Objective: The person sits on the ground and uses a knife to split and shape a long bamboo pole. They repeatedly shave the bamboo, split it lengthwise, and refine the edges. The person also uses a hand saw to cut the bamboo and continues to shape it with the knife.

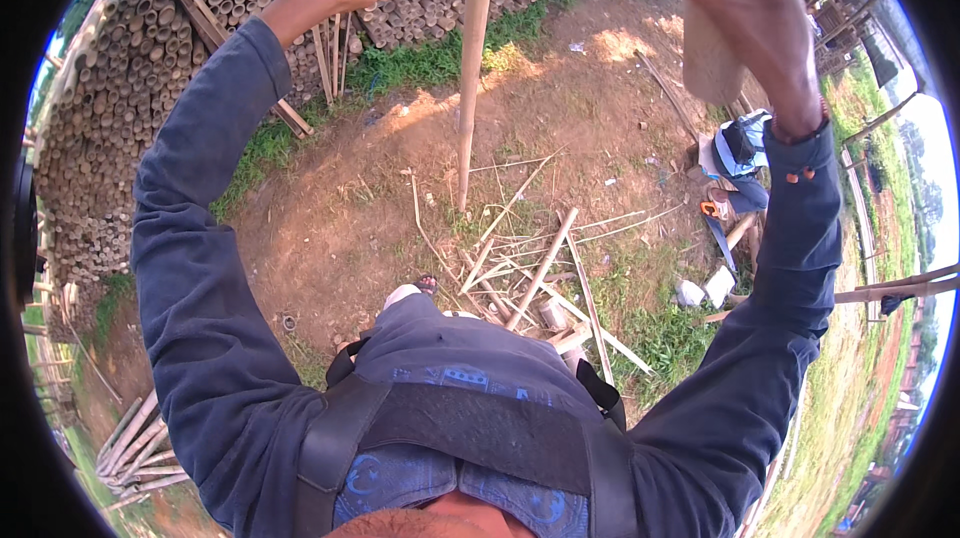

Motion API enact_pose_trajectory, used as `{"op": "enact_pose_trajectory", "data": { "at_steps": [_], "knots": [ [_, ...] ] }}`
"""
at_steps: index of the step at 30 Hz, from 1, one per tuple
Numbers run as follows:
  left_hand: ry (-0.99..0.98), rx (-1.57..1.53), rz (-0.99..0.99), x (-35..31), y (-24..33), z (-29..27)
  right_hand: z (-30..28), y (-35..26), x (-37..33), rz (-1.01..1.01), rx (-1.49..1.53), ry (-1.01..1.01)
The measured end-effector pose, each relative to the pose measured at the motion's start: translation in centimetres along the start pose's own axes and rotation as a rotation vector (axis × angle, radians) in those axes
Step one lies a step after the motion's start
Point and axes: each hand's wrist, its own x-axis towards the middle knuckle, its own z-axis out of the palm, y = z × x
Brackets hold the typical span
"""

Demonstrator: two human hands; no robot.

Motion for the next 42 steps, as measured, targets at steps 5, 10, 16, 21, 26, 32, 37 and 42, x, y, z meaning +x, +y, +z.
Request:
{"op": "enact_pose_trajectory", "data": {
  "at_steps": [5, 10, 16, 21, 26, 32, 37, 42],
  "knots": [
    [0.008, 0.075, 0.004, -2.2, 0.1, 0.0, 10.0, 4.2, -9.0, 0.192, 0.283, -0.636],
    [-0.096, -0.015, -0.023, -2.1, -0.7, 0.7, 9.2, 3.2, -11.3, 0.472, 0.915, -0.634],
    [-0.028, -0.148, -0.166, -1.4, -0.8, 2.2, 5.1, -3.7, -12.1, 0.404, 1.051, -0.265],
    [-0.04, -0.139, -0.159, 0.0, -0.7, 2.5, -3.8, -3.0, -5.0, -0.126, 0.643, 0.206],
    [-0.069, -0.147, -0.162, 0.8, -0.4, 2.6, -5.7, -3.6, 4.4, -0.184, 0.219, 0.213],
    [-0.039, -0.158, -0.129, -3.1, 0.0, 1.8, 8.3, -0.2, -2.9, 0.044, 0.073, -0.509],
    [-0.056, -0.184, -0.116, -5.0, 0.6, 1.8, 11.9, 4.7, -9.5, 0.328, 0.633, -0.712],
    [-0.09, -0.173, -0.168, -4.6, 0.2, 2.3, 8.1, -1.1, -11.1, 0.486, 0.979, -0.593]
  ]
}}
